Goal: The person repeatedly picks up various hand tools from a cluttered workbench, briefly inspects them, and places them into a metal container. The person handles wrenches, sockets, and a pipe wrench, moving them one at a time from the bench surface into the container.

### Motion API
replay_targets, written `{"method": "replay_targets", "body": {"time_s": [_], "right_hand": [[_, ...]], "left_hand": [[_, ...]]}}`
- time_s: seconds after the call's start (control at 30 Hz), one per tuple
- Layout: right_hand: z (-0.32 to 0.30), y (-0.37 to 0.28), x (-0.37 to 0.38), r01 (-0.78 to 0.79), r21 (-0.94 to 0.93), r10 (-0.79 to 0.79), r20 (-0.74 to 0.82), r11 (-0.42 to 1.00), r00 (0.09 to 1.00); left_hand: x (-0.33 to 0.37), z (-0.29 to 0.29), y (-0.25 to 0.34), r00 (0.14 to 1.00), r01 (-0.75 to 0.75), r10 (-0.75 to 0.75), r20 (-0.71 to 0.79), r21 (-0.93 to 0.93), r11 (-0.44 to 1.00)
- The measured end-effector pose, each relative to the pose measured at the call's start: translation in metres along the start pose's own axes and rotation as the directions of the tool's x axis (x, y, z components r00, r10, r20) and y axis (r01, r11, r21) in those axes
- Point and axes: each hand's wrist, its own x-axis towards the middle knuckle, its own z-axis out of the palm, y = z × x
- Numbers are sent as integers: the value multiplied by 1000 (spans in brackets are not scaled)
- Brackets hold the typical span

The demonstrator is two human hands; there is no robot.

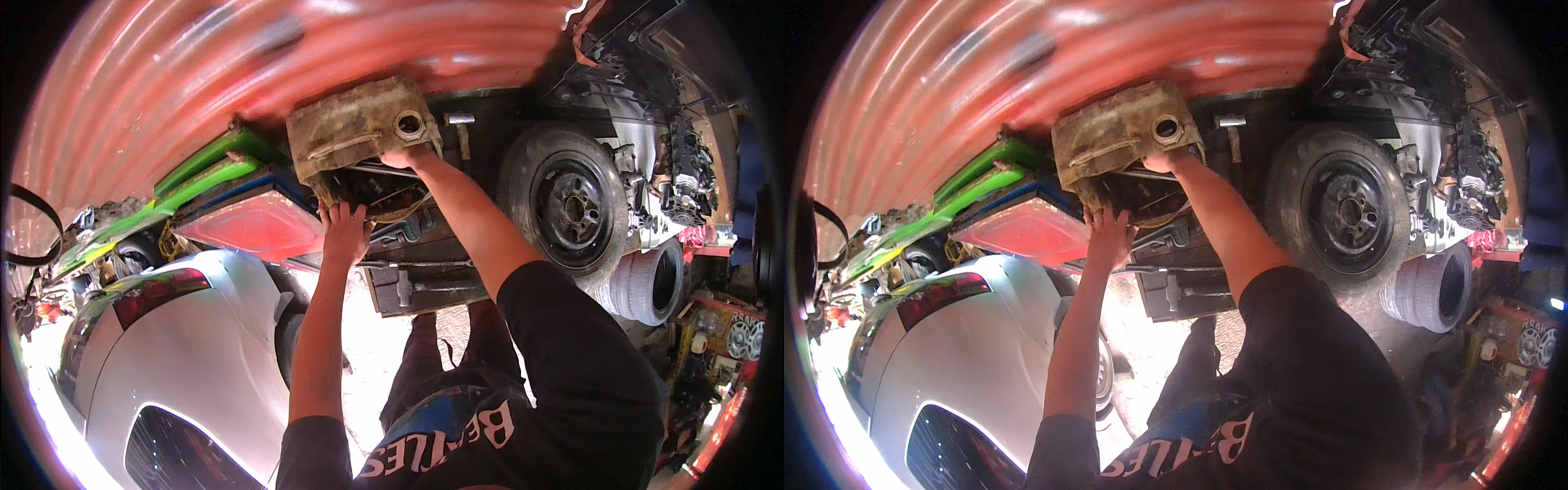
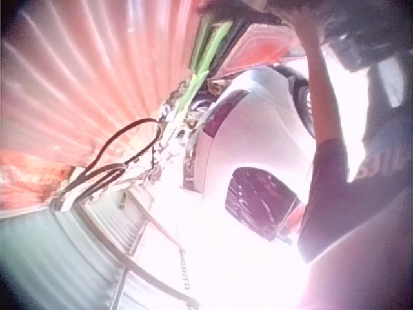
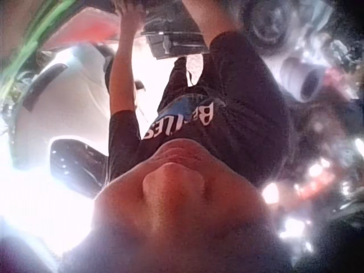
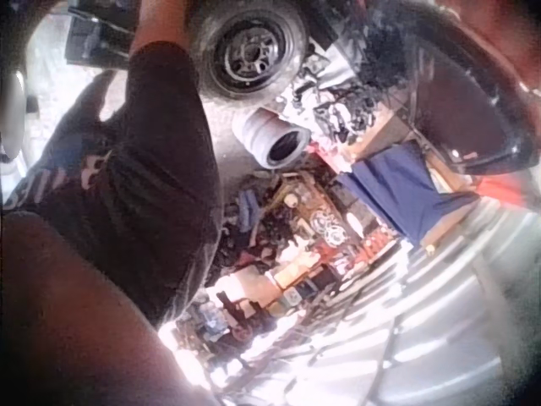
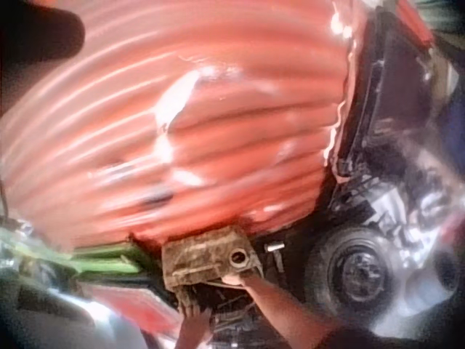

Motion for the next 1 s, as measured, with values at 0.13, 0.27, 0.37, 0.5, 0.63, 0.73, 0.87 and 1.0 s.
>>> {"method": "replay_targets", "body": {"time_s": [0.13, 0.27, 0.37, 0.5, 0.63, 0.73, 0.87, 1.0], "right_hand": [[42, 15, -3, 1, -17, 2, 147, 1000, 989], [39, -42, -4, -49, -26, 46, -101, 998, 994], [41, -46, 2, -115, -108, 110, -47, 988, 993], [41, -35, 2, -171, -126, 157, -112, 977, 981], [2, -65, -27, -153, -85, 172, 305, 985, 937], [-37, -63, -63, -109, 167, 92, 109, 980, 990], [-91, -55, -131, 126, 289, -29, -317, 949, 948], [-106, -59, -215, 29, 329, 35, -189, 944, 981]], "left_hand": [[14, -1, 11, 999, -50, 50, 10, -8, 999], [-2, 0, -2, 999, -8, 9, 45, -14, 1000], [2, 2, -1, 1000, -21, 21, 6, -11, 1000], [9, 1, 5, 999, -10, 10, 31, -5, 1000], [4, 5, 1, 999, 29, -29, 34, 7, 1000], [6, 0, 3, 999, 39, -38, 21, -18, 999], [1, 4, -2, 999, 7, -7, -32, -10, 1000], [-5, -6, 0, 999, -26, 26, -40, -20, 999]]}}
